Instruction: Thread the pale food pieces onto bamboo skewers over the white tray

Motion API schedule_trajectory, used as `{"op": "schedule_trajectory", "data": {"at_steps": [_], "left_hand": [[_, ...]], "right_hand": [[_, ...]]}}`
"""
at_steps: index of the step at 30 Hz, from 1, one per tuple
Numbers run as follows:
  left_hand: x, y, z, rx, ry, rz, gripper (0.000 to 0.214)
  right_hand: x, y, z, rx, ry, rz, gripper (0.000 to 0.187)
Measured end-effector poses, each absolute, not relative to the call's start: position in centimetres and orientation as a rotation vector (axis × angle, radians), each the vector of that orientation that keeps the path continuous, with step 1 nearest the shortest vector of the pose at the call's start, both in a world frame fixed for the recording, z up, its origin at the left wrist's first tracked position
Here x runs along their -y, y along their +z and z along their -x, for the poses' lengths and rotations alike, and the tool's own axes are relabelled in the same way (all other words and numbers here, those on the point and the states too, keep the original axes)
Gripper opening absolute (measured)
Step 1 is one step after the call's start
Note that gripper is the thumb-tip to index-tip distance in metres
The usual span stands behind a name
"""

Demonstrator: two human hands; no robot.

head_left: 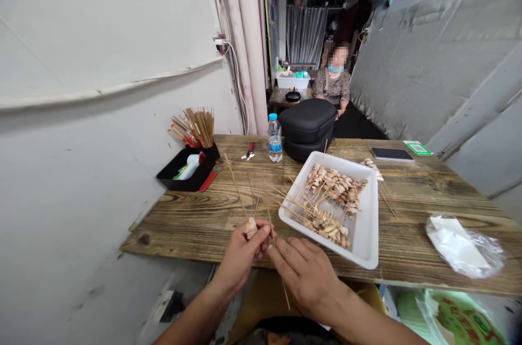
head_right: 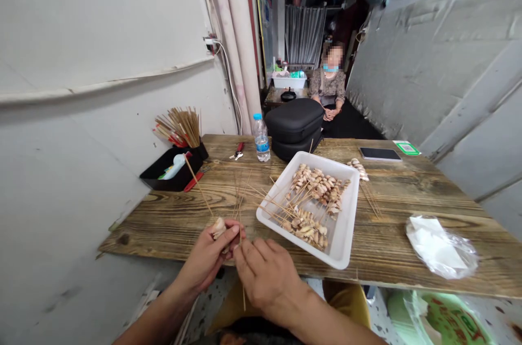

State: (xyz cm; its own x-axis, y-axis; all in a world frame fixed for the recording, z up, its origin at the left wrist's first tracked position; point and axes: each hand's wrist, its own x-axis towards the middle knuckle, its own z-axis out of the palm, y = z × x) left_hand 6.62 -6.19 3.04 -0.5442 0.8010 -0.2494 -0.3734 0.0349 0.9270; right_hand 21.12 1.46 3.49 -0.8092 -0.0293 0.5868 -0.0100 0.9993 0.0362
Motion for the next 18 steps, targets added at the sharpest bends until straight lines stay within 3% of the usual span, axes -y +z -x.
{"op": "schedule_trajectory", "data": {"at_steps": [7,11,18], "left_hand": [[6.1,2.5,-6.0,-1.502,1.623,-0.390,0.049],[5.3,1.0,-2.9,-1.673,1.615,-0.464,0.046],[0.9,-5.6,5.4,-2.173,1.259,-0.695,0.031]], "right_hand": [[-2.3,2.2,-19.0,2.613,-0.190,-0.126,0.026],[-2.7,3.2,-19.2,2.617,-0.102,-0.120,0.031],[-11.8,5.9,-19.0,2.606,0.441,0.977,0.023]]}}
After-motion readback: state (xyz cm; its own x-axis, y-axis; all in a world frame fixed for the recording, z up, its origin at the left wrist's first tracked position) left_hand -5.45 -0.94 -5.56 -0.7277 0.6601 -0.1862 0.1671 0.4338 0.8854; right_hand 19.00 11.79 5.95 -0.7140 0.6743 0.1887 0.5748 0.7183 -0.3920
